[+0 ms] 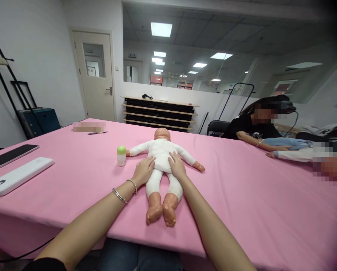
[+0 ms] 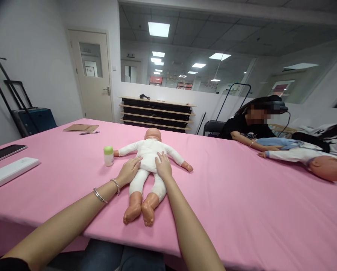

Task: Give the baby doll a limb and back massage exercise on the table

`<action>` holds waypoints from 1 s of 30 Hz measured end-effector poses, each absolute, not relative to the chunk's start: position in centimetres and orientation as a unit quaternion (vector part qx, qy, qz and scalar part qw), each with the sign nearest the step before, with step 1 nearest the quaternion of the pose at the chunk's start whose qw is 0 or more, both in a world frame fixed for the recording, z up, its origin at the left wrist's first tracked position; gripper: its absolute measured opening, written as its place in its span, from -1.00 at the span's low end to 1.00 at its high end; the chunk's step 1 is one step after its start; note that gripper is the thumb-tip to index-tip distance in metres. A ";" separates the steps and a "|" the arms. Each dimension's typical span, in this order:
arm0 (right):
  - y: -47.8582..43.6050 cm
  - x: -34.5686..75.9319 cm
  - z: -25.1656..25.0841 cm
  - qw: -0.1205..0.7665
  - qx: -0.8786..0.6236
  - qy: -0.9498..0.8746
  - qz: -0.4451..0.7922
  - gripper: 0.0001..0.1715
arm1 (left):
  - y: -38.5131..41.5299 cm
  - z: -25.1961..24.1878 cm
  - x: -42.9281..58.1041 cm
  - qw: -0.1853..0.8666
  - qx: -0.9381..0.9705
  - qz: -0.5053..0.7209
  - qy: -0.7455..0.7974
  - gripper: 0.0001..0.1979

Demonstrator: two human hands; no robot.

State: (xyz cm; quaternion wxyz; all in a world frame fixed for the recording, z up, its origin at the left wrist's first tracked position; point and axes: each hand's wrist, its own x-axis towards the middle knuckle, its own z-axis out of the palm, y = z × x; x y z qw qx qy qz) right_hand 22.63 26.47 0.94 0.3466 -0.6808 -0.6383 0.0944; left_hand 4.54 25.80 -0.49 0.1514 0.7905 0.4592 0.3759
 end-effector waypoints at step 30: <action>25.9 22.3 0.9 0.342 -0.685 -0.638 0.082 -0.53 | 33.3 1.8 10.3 0.078 0.876 0.244 0.408 -0.55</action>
